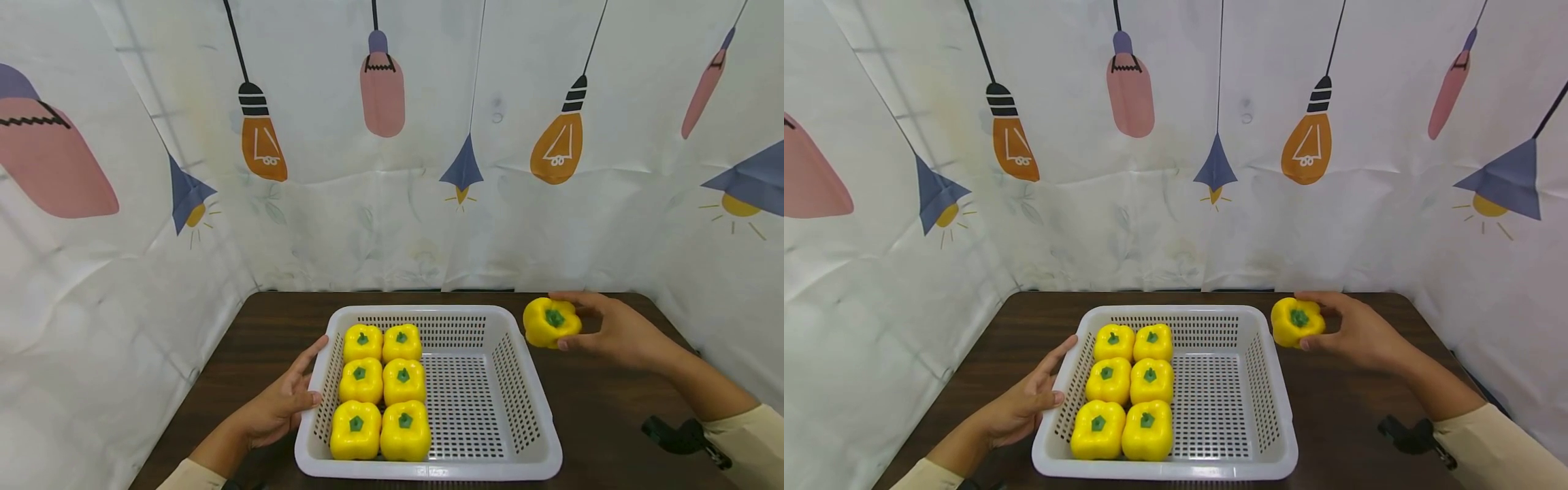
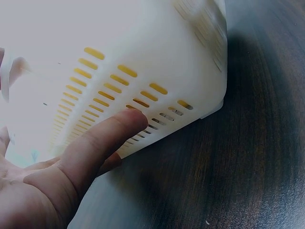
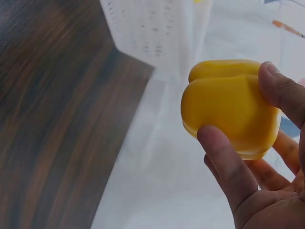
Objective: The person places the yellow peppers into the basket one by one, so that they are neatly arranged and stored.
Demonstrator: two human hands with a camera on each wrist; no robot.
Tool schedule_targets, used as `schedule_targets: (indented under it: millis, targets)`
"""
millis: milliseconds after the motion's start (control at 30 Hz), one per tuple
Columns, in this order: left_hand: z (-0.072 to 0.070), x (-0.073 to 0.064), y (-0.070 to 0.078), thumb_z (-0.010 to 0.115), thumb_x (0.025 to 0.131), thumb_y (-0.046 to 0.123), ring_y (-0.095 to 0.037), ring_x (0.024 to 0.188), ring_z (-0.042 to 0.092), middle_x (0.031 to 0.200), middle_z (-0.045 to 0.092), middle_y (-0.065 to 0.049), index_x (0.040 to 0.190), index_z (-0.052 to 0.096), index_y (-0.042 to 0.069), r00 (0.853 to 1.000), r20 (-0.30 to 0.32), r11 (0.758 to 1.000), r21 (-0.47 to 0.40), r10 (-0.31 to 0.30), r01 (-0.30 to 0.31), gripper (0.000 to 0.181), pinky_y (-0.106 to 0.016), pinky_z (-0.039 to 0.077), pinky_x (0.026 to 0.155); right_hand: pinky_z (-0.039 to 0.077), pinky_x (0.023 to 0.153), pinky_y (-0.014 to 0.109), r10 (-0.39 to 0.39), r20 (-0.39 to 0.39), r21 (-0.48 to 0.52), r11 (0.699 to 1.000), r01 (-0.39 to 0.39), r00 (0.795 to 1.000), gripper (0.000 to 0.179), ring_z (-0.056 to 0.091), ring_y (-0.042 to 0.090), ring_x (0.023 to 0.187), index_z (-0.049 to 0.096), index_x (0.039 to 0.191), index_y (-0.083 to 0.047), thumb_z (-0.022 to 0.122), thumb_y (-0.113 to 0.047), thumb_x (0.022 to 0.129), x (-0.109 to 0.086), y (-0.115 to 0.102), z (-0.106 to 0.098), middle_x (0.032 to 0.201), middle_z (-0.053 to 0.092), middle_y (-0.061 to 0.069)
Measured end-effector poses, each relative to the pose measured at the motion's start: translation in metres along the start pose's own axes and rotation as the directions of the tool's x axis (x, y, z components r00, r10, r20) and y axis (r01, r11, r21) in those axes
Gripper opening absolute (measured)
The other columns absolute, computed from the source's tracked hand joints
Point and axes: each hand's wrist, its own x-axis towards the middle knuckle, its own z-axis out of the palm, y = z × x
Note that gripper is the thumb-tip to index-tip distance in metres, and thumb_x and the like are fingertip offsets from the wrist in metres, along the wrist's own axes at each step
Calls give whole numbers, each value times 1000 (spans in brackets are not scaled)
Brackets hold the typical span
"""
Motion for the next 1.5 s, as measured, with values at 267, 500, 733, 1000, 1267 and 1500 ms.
schedule_targets:
  millis: [267, 500, 733, 1000, 1267, 1500]
  targets:
    - [0, 1, 1, 48, 104, -2, -40, 131, 52, 158, 24, -25, 161, -8, 42, 1000, 6, 1000, 2, 0, 0, 92, -66, 46, 99, 55, 84, 48, -33, 14, 32, 999, 33, 999, 79, 62, 36, 113, 55, 148, -19, 86, -46, 80, 3, -22, 0, 139, 59, 13]
    - [0, 1, 1, 48, 104, -1, -40, 131, 52, 157, 25, -24, 161, -8, 43, 1000, 2, 1000, 3, -5, 5, 92, -66, 46, 99, 55, 90, 56, -64, 43, 79, 995, 61, 997, 79, 63, 33, 114, 57, 146, -22, 88, -44, 78, 9, -34, 14, 137, 60, 8]
    - [1, 1, 1, 50, 104, -1, -39, 131, 53, 158, 24, -25, 162, -8, 43, 1000, -2, 1000, 3, -3, 3, 92, -66, 46, 99, 53, 92, 61, -72, 102, 125, 990, 59, 992, 77, 61, 32, 116, 56, 146, -22, 88, -41, 79, 14, -44, 27, 139, 59, 6]
    - [0, 0, -1, 49, 104, 0, -40, 131, 53, 158, 23, -24, 161, -7, 44, 1000, -9, 1000, 6, -7, 8, 92, -66, 47, 99, 53, 94, 61, -57, 159, 163, 986, 31, 986, 75, 61, 33, 116, 58, 144, -23, 90, -38, 78, 22, -53, 43, 139, 59, 9]
    - [-1, 0, -1, 49, 105, 1, -41, 130, 53, 157, 28, -22, 161, -9, 44, 1000, 3, 1000, 3, -6, 6, 91, -66, 47, 98, 54, 91, 62, -47, 204, 178, 984, 11, 978, 74, 60, 37, 120, 60, 142, -28, 90, -40, 76, 28, -59, 62, 143, 57, 7]
    - [1, 0, 1, 49, 105, 3, -41, 130, 54, 157, 29, -22, 161, -9, 43, 1000, 2, 1000, 4, -7, 7, 91, -66, 47, 98, 51, 95, 64, -47, 236, 182, 983, 4, 971, 74, 59, 31, 119, 60, 141, -31, 91, -39, 75, 31, -64, 75, 142, 58, 2]
